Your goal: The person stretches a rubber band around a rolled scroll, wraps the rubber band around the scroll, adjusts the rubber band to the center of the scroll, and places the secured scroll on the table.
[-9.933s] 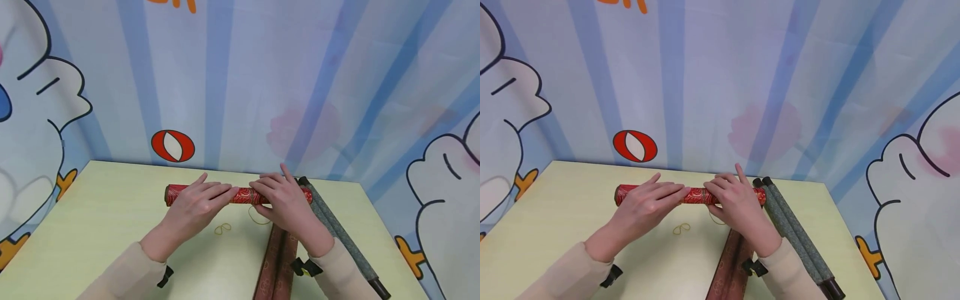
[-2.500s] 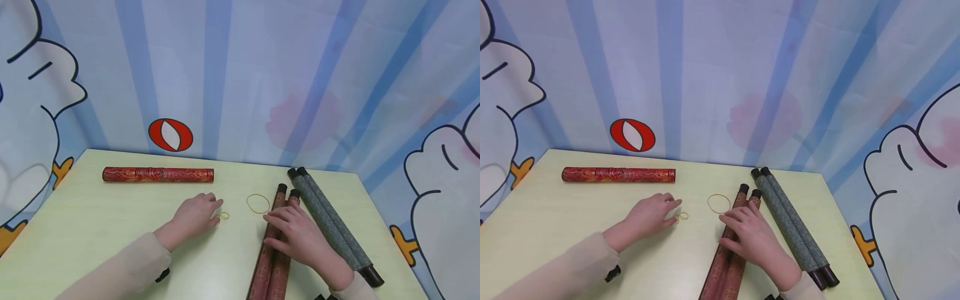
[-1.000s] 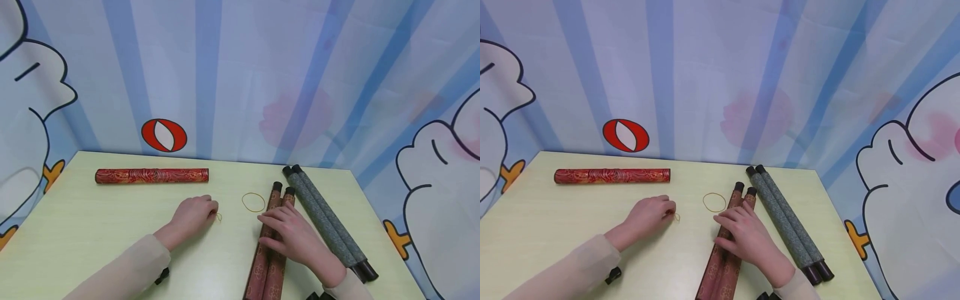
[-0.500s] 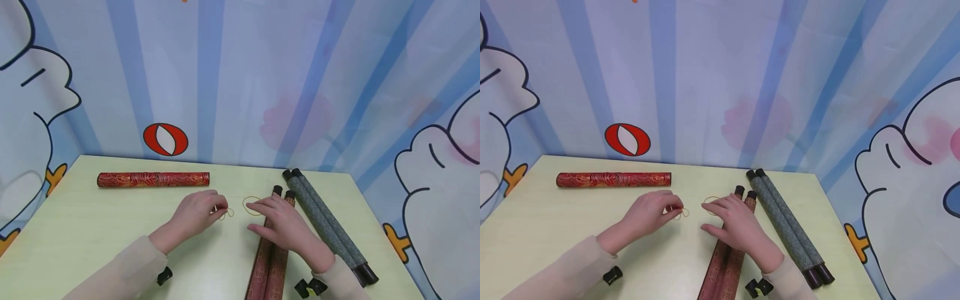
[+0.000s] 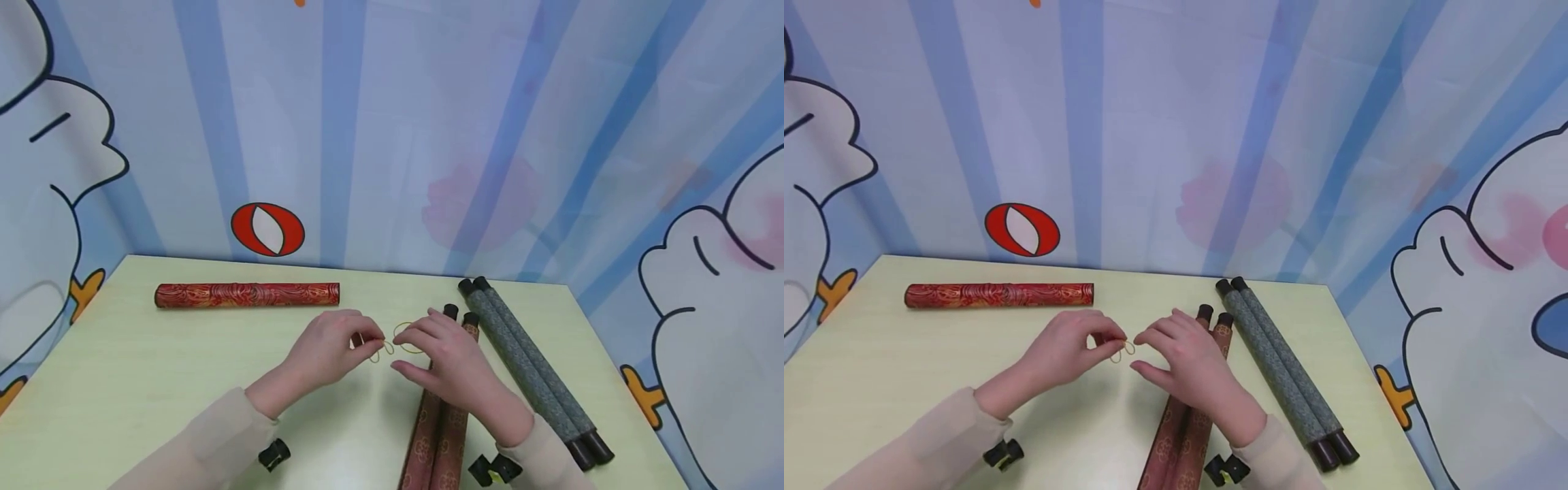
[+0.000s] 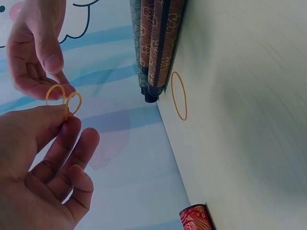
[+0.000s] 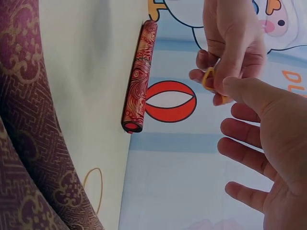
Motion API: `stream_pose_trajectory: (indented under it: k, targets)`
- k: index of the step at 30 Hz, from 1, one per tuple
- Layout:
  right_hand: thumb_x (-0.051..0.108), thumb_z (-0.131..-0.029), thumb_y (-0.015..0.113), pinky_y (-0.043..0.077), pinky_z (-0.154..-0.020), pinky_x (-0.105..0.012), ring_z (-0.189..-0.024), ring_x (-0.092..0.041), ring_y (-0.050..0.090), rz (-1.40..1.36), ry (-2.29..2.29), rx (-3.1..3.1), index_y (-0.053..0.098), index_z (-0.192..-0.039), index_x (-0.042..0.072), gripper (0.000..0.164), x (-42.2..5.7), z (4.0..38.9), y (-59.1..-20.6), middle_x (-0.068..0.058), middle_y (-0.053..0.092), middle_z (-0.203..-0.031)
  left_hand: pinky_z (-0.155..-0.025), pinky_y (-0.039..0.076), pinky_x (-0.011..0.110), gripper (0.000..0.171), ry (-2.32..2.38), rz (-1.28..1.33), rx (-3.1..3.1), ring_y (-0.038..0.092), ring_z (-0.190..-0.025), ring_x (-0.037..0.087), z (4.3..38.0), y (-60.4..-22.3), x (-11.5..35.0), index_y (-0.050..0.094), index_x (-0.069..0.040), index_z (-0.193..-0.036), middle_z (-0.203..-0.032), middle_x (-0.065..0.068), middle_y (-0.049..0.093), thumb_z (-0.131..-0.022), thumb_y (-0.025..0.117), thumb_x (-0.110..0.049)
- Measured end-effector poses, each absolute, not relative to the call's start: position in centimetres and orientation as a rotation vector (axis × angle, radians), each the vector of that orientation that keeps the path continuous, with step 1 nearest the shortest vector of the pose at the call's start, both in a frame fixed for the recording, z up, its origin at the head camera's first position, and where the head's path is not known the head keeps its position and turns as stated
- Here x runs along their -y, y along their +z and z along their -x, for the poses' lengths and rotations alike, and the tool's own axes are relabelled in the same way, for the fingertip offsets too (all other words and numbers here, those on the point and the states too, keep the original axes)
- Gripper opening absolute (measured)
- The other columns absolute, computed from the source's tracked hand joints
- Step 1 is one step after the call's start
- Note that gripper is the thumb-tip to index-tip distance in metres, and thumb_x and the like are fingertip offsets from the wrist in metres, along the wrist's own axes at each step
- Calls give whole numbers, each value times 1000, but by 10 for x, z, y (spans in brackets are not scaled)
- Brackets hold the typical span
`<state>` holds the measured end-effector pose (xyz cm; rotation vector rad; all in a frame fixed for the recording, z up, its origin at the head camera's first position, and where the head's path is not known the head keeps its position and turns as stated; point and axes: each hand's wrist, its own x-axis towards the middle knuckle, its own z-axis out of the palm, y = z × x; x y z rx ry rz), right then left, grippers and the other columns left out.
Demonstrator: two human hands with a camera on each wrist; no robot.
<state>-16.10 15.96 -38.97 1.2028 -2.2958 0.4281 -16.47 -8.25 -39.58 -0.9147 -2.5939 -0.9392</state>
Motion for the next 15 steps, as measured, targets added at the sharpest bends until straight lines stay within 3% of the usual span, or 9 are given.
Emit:
stream_pose_trajectory:
  k: [15]
  targets:
    - [8, -84, 90, 57, -104, -50, -91, -19, 72, -1229, 477, 2190, 75, -92, 13, 18, -157, 166, -396, 2, 73, -93, -67, 53, 21, 5, -1050, 922, 2594, 63, -74, 1, 162, -396, 76, 83, -14, -100, -84, -10, 73, -96, 80, -11]
